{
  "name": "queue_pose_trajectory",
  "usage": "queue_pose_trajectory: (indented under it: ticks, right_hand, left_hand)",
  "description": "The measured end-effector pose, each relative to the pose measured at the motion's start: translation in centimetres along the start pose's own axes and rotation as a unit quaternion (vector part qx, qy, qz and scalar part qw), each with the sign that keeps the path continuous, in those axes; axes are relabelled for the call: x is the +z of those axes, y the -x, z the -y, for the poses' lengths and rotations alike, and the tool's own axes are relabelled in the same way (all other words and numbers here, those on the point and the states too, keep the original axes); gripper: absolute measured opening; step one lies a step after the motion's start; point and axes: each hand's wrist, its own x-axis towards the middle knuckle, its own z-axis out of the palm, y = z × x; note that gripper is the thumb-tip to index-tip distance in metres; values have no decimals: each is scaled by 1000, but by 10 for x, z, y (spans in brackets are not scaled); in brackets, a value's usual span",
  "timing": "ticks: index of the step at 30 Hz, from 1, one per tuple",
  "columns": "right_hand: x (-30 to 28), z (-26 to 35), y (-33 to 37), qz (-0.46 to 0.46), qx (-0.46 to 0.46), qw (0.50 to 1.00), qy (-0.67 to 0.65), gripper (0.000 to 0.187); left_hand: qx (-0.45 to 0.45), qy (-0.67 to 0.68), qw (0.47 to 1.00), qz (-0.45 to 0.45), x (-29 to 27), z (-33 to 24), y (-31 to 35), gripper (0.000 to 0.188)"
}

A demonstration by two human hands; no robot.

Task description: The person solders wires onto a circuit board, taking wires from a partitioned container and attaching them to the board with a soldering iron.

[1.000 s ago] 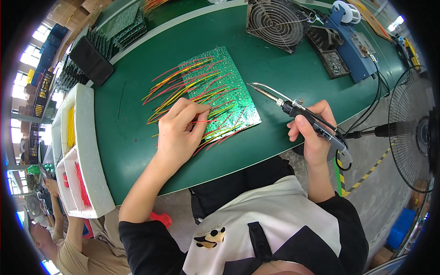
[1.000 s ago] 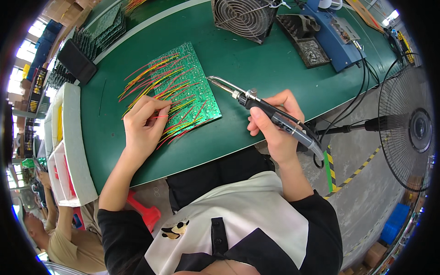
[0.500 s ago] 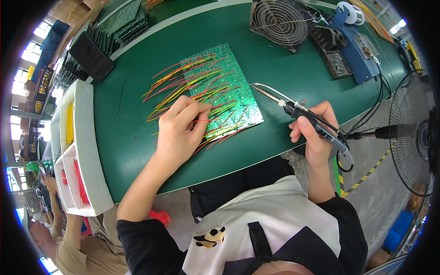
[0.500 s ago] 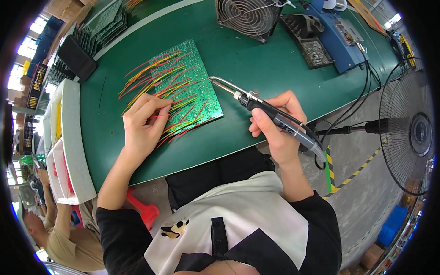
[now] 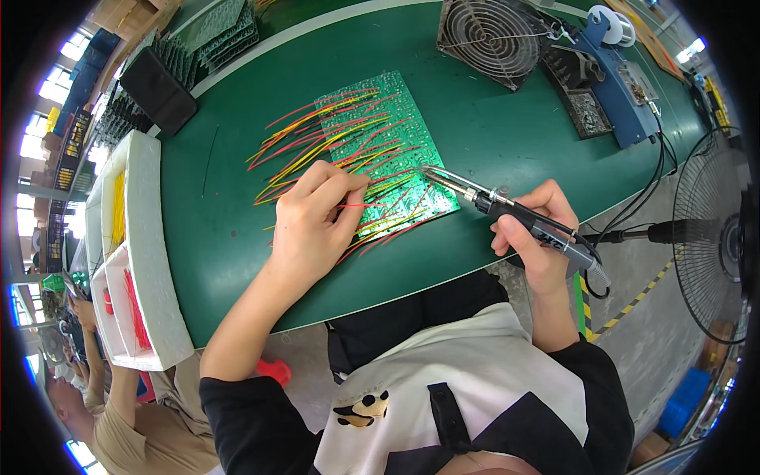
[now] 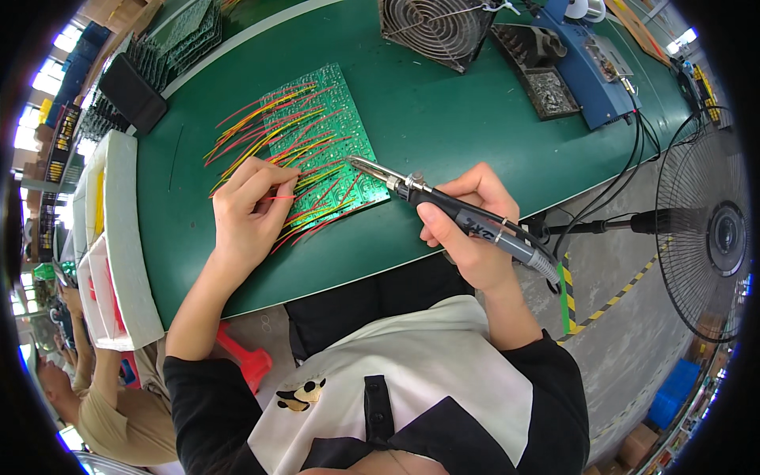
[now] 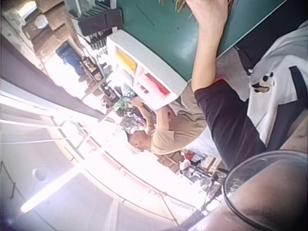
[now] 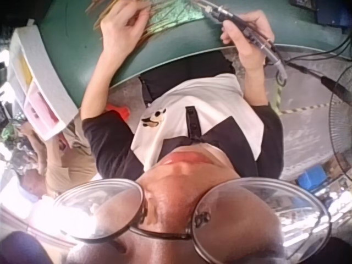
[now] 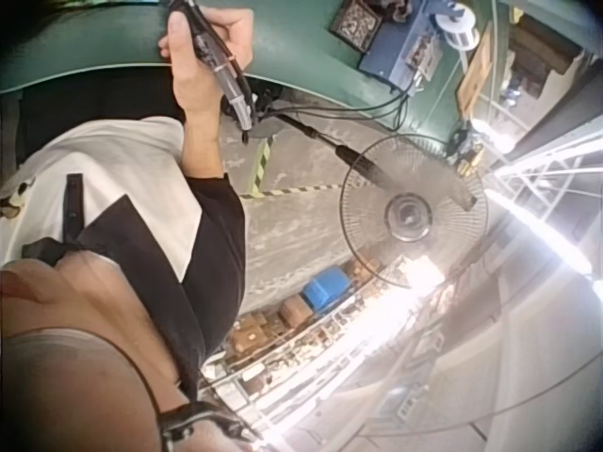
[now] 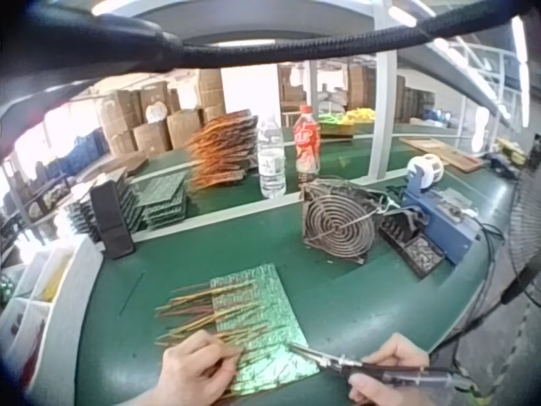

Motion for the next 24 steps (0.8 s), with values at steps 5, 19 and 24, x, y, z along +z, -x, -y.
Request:
queue_pose_trajectory:
  ticks: [5,19,24]
  right_hand:
    - [1,1,0,1,2,1000,12,20]
    - [-1,2,-1,-5,4,1000,18,20]
    - [2,5,-3,-15,1,999,51,22]
  left_hand:
    - [5,-1,1000,-5,1,1,0,8]
    - [6,-1,1000,-4,1,0,0,9]
    - [12,-7,1000,-2,0,2,0,8]
